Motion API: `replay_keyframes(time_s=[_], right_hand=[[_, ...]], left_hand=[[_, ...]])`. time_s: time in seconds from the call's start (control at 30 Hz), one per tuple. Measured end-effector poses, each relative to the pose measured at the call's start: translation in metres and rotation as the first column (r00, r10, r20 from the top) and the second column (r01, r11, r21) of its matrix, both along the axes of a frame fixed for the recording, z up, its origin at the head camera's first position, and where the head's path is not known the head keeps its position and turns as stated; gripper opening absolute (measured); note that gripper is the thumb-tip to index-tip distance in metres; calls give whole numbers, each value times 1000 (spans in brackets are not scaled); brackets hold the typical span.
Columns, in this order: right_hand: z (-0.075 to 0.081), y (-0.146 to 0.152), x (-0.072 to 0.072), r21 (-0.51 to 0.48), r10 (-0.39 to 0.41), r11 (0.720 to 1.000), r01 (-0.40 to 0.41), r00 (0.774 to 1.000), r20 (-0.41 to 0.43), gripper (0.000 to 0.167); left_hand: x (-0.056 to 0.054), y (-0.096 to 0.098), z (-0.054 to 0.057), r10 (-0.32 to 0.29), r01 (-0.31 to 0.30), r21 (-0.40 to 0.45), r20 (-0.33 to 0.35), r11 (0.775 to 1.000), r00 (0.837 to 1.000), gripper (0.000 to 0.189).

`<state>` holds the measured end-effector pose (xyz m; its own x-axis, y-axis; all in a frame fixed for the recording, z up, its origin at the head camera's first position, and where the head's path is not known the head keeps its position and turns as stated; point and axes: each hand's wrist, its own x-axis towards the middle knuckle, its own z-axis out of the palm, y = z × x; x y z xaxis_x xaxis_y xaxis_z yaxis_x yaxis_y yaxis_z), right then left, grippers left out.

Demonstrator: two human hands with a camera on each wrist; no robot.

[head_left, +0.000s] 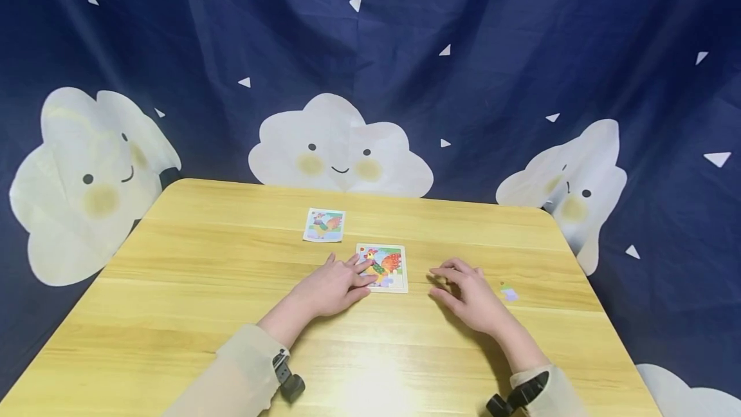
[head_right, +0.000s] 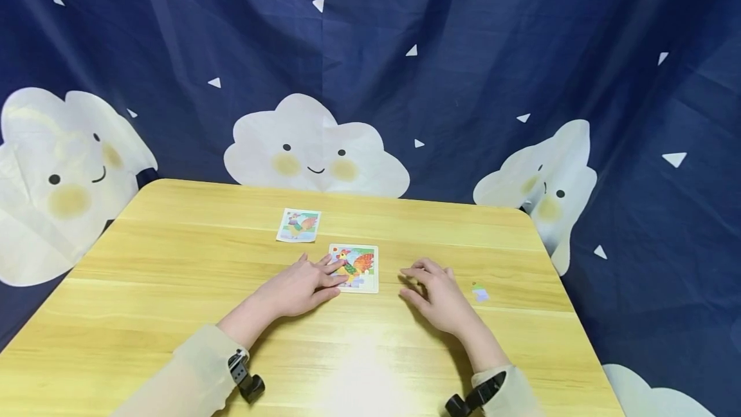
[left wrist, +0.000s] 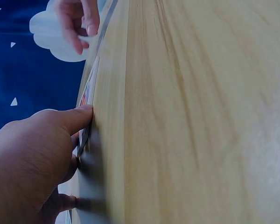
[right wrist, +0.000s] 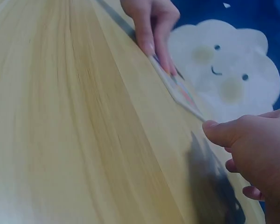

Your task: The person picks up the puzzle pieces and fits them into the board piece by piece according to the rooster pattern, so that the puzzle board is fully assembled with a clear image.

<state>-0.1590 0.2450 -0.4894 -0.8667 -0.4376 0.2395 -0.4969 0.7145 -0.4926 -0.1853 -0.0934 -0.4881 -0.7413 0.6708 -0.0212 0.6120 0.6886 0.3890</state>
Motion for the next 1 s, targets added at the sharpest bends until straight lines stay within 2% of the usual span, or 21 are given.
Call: replay_keyframes(time_s=[0.33, 0.63, 1.0], right_hand=[[6, 51, 6, -23, -28, 999, 27, 998, -50, 52], [5, 89, 14, -2, -73, 997, 73, 996, -59, 51], [7, 121, 26, 72, -130, 989, 129, 992, 6, 44]], left_hand=[[0, -1, 0, -7, 7, 9, 1, 1000, 1000, 41], [0, -1, -2, -8, 8, -9, 0, 1000, 1000, 42], [0, -2, -2, -12, 12, -1, -3, 1000, 1000, 42]])
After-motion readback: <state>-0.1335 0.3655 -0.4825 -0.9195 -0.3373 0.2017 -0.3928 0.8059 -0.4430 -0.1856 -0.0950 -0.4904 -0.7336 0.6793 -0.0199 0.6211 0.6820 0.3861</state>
